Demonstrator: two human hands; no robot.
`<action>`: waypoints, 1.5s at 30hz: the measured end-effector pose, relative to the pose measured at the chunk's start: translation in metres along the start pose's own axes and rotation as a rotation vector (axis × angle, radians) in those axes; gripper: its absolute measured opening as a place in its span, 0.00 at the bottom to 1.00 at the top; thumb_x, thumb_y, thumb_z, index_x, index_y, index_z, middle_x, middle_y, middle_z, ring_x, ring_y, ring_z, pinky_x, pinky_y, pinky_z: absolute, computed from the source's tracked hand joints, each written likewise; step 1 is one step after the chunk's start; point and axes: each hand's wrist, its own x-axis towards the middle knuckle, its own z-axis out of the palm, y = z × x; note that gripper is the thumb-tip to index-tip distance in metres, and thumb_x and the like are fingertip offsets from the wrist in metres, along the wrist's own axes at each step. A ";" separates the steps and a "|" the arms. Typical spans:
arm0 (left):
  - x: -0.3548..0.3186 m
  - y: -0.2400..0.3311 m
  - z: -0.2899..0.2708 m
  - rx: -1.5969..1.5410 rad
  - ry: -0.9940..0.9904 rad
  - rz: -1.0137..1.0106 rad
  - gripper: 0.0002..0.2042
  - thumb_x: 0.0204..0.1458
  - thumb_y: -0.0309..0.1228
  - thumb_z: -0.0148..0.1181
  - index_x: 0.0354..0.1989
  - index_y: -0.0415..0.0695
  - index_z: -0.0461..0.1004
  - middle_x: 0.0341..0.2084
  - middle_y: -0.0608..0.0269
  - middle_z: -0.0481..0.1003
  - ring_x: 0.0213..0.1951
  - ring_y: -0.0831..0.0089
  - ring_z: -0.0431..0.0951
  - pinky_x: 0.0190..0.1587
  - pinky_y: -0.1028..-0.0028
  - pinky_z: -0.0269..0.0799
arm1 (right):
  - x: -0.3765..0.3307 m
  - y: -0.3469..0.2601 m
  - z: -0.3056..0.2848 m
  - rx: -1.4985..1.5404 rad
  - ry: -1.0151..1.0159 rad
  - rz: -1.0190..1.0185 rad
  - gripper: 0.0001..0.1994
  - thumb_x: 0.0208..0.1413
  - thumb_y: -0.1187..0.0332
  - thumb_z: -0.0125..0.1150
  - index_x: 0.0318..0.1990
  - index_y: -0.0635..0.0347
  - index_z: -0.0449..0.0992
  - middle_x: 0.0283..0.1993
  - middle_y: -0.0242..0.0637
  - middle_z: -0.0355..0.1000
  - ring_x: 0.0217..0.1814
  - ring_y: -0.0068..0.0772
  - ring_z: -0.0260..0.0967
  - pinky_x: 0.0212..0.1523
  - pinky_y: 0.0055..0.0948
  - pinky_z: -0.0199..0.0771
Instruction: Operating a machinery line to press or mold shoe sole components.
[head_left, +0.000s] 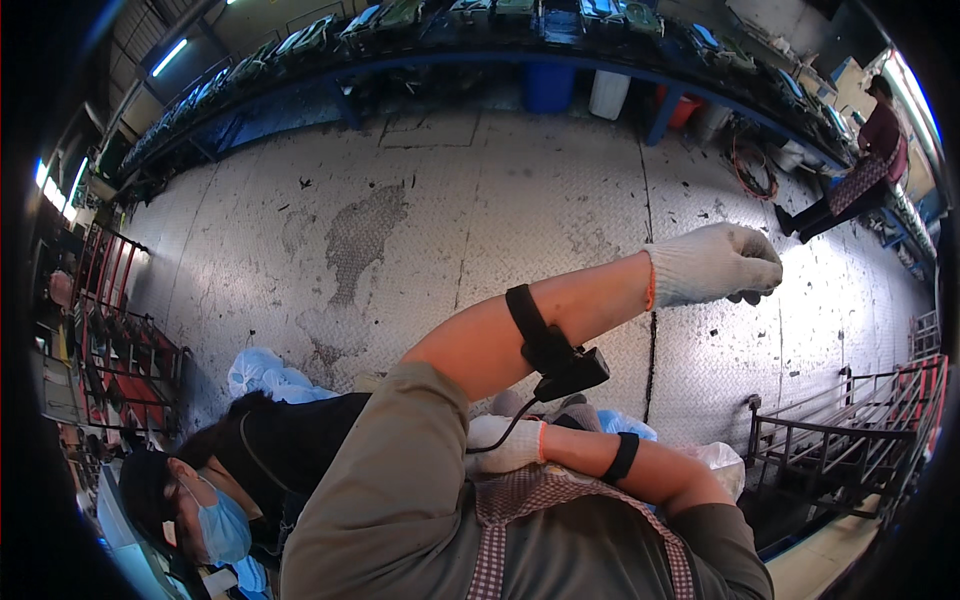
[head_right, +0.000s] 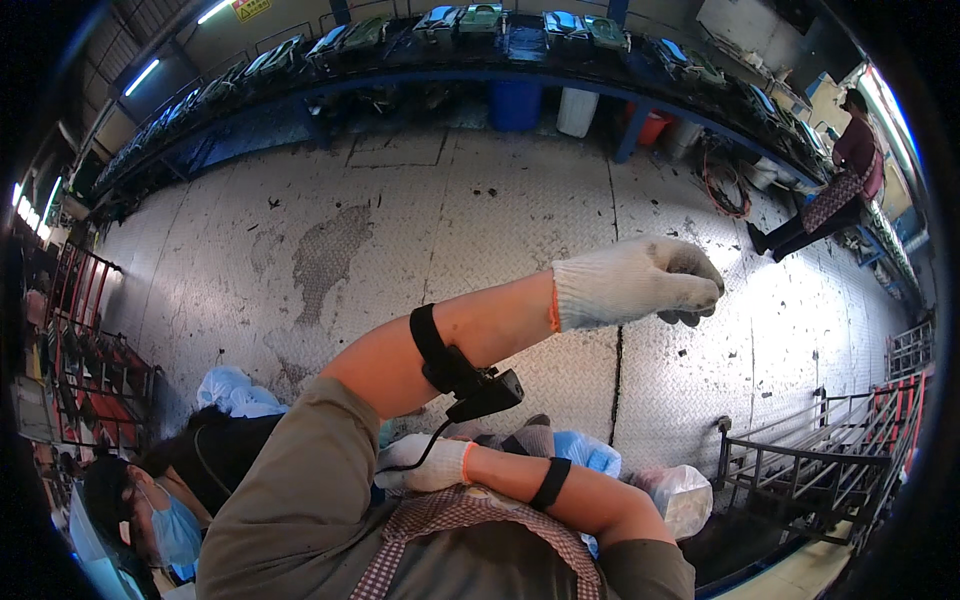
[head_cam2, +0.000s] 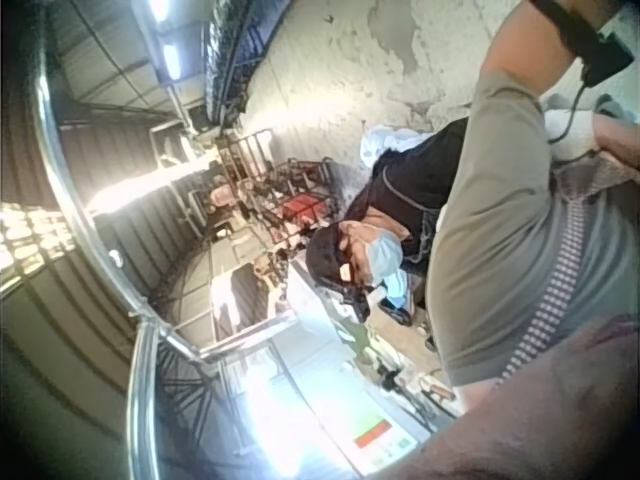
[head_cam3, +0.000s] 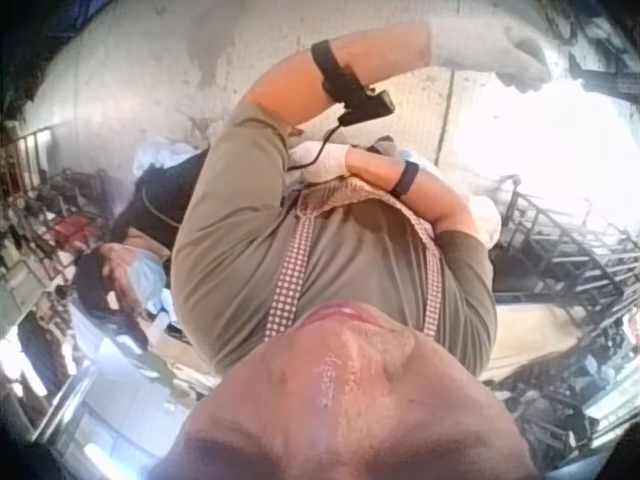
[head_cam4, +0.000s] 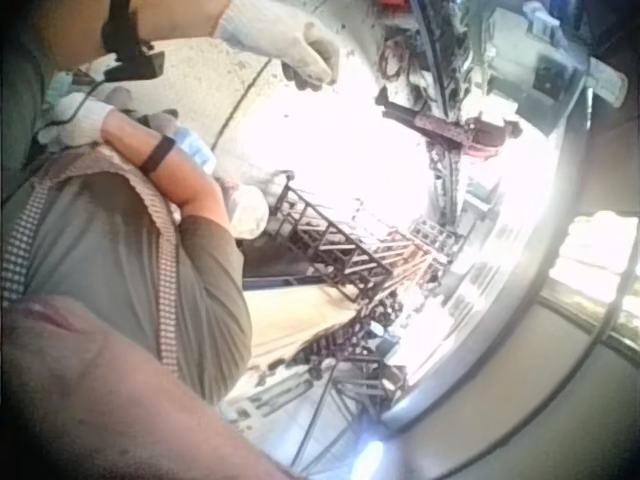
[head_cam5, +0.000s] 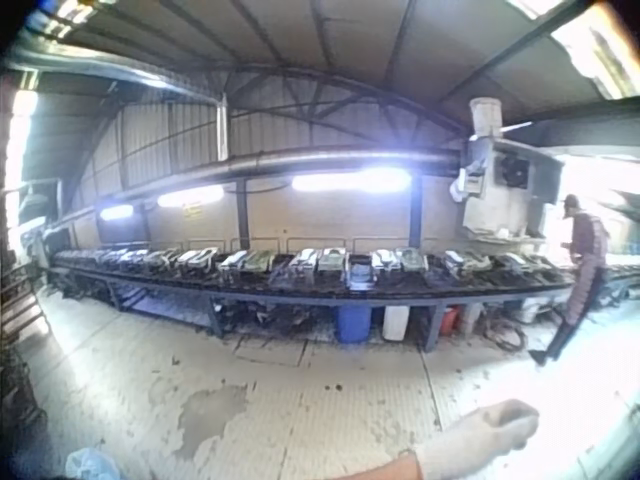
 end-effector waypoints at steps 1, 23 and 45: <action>-0.001 0.000 -0.001 -0.004 0.008 -0.012 0.22 0.59 0.42 0.56 0.52 0.34 0.71 0.41 0.56 0.77 0.43 0.71 0.79 0.48 0.73 0.74 | -0.001 -0.004 -0.003 -0.001 -0.001 0.000 0.17 0.62 0.60 0.54 0.53 0.61 0.74 0.50 0.50 0.74 0.54 0.54 0.70 0.54 0.42 0.68; -0.019 -0.010 -0.011 0.002 0.029 -0.031 0.23 0.59 0.41 0.55 0.55 0.34 0.69 0.43 0.52 0.77 0.44 0.69 0.79 0.48 0.73 0.74 | 0.015 0.011 0.005 0.043 -0.030 0.049 0.17 0.60 0.61 0.57 0.53 0.57 0.76 0.49 0.47 0.75 0.52 0.46 0.73 0.53 0.38 0.69; -0.028 -0.020 -0.013 0.009 0.021 -0.052 0.22 0.60 0.41 0.55 0.54 0.34 0.69 0.43 0.53 0.76 0.43 0.69 0.78 0.49 0.72 0.73 | 0.019 0.024 0.008 0.101 0.007 0.041 0.17 0.60 0.61 0.56 0.55 0.54 0.75 0.52 0.47 0.75 0.55 0.46 0.71 0.56 0.38 0.68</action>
